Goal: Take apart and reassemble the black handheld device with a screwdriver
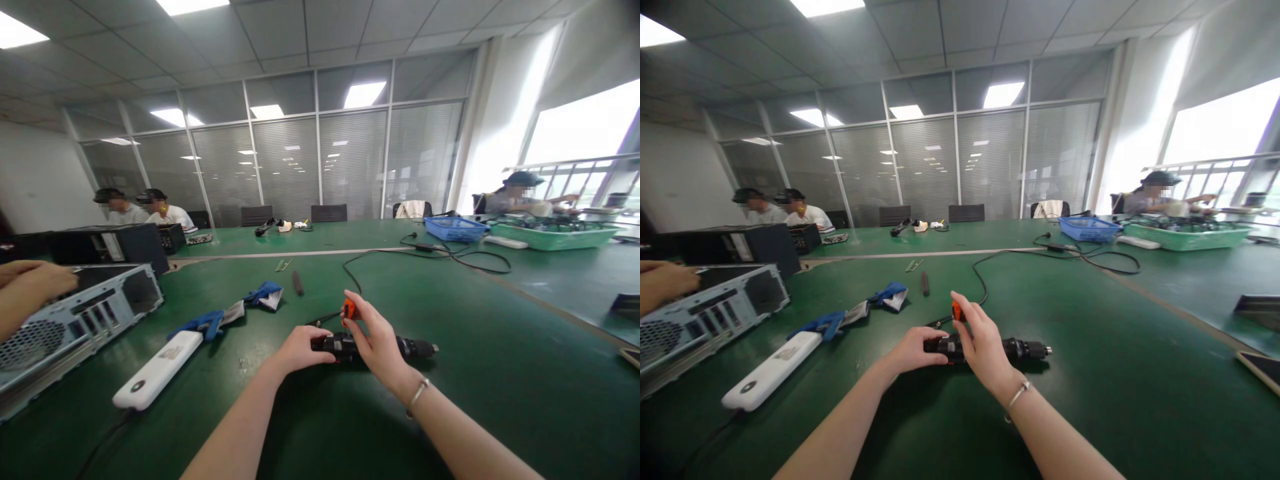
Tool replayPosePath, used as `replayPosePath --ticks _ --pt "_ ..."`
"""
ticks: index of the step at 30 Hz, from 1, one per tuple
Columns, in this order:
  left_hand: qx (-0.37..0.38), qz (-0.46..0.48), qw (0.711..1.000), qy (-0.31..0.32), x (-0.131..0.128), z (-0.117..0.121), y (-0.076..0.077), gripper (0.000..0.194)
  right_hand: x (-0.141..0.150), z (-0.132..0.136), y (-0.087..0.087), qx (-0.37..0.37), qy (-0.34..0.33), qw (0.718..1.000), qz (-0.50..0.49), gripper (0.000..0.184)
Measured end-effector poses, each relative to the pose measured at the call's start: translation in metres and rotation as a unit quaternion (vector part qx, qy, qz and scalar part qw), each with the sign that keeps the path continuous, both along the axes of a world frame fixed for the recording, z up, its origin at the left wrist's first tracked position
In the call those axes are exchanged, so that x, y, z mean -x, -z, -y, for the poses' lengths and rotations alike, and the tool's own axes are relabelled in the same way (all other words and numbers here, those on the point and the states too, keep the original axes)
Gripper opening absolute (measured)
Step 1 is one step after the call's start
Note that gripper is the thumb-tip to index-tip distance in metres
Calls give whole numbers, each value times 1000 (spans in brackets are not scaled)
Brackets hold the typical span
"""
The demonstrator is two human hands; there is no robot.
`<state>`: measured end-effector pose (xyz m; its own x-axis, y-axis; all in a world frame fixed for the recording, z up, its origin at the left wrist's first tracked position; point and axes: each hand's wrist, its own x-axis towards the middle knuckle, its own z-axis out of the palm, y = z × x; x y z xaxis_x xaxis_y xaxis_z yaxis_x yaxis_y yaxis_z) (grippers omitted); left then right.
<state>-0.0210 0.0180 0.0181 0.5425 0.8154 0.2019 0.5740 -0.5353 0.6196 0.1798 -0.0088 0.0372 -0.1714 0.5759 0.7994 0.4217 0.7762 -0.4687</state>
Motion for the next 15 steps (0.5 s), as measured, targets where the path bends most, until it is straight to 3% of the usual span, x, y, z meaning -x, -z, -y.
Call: replayPosePath --ticks 8,12,15 --pt "0 67 998 -6 -7 2 6 53 5 1 -1 17 45 997 59 52" --pt "12 69 997 -18 -11 2 7 44 1 -3 1 29 -13 999 32 55" --pt "23 68 997 -18 -11 0 7 47 -3 -2 -1 9 -18 1000 -16 52"
